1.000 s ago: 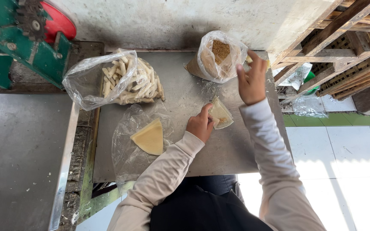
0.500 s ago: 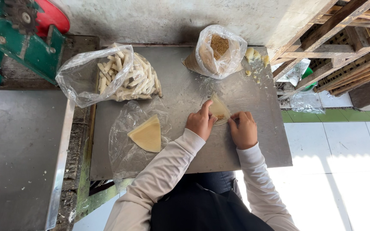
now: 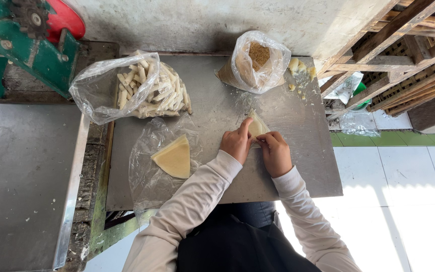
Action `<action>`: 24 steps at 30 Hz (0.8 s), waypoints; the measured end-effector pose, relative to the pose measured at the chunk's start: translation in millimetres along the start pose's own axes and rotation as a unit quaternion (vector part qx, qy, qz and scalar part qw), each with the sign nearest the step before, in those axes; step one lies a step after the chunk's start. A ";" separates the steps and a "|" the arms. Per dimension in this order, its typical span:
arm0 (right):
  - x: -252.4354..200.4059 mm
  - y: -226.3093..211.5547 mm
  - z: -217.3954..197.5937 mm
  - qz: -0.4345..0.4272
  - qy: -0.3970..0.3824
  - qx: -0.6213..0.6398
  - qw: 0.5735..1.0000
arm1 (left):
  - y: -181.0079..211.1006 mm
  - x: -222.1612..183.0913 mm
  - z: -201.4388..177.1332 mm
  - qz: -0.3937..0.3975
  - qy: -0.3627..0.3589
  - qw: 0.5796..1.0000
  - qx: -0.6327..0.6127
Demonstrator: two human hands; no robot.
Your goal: The person folds small triangle-shaped food wrappers by hand, placing a small amount of granular filling from a plastic bag onto each wrapper before rolling and sealing them.
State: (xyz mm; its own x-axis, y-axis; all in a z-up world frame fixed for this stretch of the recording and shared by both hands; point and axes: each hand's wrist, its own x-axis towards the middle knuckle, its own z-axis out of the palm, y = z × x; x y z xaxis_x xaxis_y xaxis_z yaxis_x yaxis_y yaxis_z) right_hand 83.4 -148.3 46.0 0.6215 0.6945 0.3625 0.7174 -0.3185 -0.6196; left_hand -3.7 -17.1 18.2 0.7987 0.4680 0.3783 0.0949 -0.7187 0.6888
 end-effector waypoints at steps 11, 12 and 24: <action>9.1 15.9 -5.4 -0.036 -0.086 0.002 0.996 | -9.3 7.6 -23.0 0.111 -0.072 0.991 -0.015; 12.5 16.8 -9.7 -0.032 -0.108 0.002 0.994 | -8.8 7.9 -21.8 0.118 -0.083 0.990 -0.002; 41.0 42.8 -4.6 -0.036 -0.186 -0.026 0.982 | -8.7 14.9 -11.8 0.059 -0.074 0.995 0.020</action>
State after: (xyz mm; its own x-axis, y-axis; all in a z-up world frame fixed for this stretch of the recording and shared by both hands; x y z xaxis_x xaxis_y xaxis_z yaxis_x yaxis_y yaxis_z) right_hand 141.1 -136.4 37.6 0.4183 0.9005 0.1192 0.7760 -0.2861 -0.5621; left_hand 0.4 2.2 25.2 0.8847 0.2995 0.3573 0.0165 -0.7859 0.6181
